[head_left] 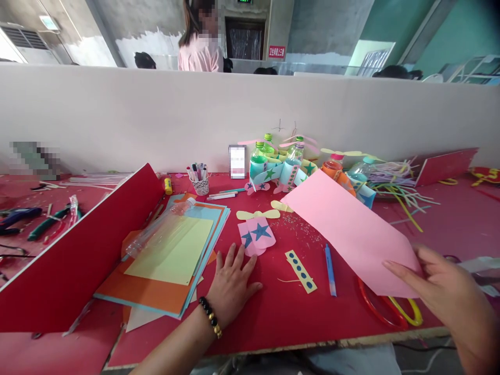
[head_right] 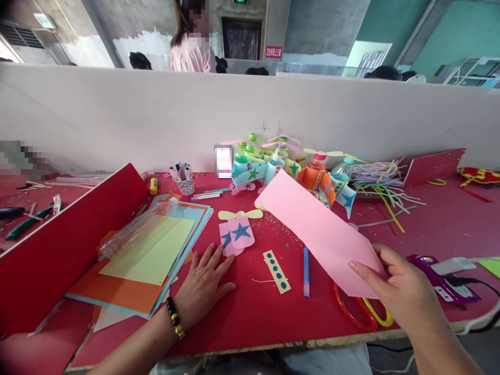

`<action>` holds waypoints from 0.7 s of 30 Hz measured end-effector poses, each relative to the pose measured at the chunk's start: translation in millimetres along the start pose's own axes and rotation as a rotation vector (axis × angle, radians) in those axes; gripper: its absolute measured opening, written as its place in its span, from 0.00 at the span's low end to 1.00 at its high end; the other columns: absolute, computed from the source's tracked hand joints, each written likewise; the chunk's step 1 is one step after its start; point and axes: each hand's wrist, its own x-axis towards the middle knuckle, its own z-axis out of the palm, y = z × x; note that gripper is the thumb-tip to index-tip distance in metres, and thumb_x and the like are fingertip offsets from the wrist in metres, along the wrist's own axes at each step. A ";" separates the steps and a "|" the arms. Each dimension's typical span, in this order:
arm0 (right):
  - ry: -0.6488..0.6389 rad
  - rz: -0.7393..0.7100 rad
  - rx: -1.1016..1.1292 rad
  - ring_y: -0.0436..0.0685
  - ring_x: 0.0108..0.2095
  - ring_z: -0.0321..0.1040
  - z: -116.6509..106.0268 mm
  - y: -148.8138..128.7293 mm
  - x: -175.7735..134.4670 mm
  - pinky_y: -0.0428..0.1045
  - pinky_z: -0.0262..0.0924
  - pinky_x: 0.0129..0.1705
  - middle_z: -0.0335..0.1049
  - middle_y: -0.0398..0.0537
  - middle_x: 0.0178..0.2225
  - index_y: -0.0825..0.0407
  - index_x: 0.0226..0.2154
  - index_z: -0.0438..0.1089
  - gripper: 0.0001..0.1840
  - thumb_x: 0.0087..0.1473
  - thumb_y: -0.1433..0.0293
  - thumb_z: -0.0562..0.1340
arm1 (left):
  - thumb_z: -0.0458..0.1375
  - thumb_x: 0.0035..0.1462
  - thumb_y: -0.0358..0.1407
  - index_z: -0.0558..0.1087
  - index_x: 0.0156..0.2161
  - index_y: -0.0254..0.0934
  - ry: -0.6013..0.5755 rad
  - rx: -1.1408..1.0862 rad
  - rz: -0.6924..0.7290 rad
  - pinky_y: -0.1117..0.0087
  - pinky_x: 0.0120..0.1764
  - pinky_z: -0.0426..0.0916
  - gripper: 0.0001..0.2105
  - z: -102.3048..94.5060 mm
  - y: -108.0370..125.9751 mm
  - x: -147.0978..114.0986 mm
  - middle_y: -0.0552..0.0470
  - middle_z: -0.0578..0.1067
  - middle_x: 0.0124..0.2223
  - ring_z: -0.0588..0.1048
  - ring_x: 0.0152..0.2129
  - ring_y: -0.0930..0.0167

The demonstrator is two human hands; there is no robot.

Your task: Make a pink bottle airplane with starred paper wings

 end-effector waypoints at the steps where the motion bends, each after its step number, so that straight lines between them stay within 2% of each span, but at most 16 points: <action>1: -0.014 0.018 0.030 0.70 0.34 0.74 -0.4 5.1 -2.4 0.61 0.66 0.38 0.79 0.44 0.33 0.35 0.35 0.69 0.18 0.41 0.48 0.64 | 0.60 0.61 0.48 0.66 0.62 0.44 -0.005 -0.005 0.015 0.35 0.60 0.52 0.26 -0.7 1.6 5.6 0.39 0.61 0.67 0.55 0.65 0.48; 5: -0.049 0.068 0.130 0.73 0.41 0.75 -0.1 20.9 -11.0 0.64 0.67 0.47 0.80 0.44 0.39 0.32 0.38 0.70 0.20 0.40 0.48 0.66 | 0.58 0.62 0.50 0.65 0.63 0.41 -0.003 -0.023 0.060 0.34 0.60 0.51 0.28 -4.4 10.4 25.0 0.38 0.59 0.68 0.54 0.65 0.47; 8: -0.057 0.100 0.172 0.74 0.41 0.76 0.2 26.5 -18.0 0.65 0.67 0.47 0.80 0.45 0.39 0.30 0.37 0.71 0.19 0.39 0.48 0.67 | 0.55 0.63 0.53 0.62 0.65 0.43 0.009 -0.045 0.129 0.34 0.61 0.47 0.30 -7.5 26.0 24.4 0.37 0.55 0.69 0.49 0.67 0.45; 11: -0.045 0.127 0.191 0.75 0.42 0.76 0.0 27.4 -25.0 0.65 0.69 0.46 0.80 0.45 0.40 0.28 0.40 0.71 0.21 0.39 0.48 0.67 | 0.53 0.61 0.58 0.58 0.66 0.55 -0.034 -0.093 0.336 0.39 0.63 0.48 0.31 -6.0 47.6 12.1 0.49 0.55 0.70 0.49 0.68 0.53; 13: -0.037 0.150 0.193 0.75 0.42 0.76 -0.3 25.7 -28.9 0.65 0.70 0.43 0.81 0.46 0.39 0.27 0.41 0.71 0.22 0.39 0.48 0.67 | 0.53 0.59 0.60 0.58 0.65 0.59 -0.077 -0.116 0.461 0.40 0.63 0.50 0.31 -2.0 59.5 6.5 0.54 0.57 0.70 0.51 0.67 0.56; 17: -0.063 0.192 0.179 0.75 0.40 0.77 -1.0 20.3 -33.3 0.64 0.71 0.36 0.81 0.47 0.35 0.29 0.38 0.72 0.20 0.38 0.48 0.67 | 0.52 0.61 0.58 0.62 0.65 0.52 -0.115 -0.115 0.496 0.37 0.61 0.51 0.29 5.4 68.0 19.3 0.49 0.60 0.68 0.54 0.66 0.52; 21: -0.096 0.180 0.228 0.76 0.40 0.77 0.5 17.1 -36.0 0.65 0.72 0.41 0.81 0.45 0.33 0.30 0.33 0.73 0.18 0.35 0.49 0.68 | 0.55 0.62 0.55 0.62 0.65 0.45 -0.080 -0.086 0.428 0.37 0.61 0.50 0.30 3.5 67.1 47.7 0.43 0.59 0.68 0.55 0.65 0.51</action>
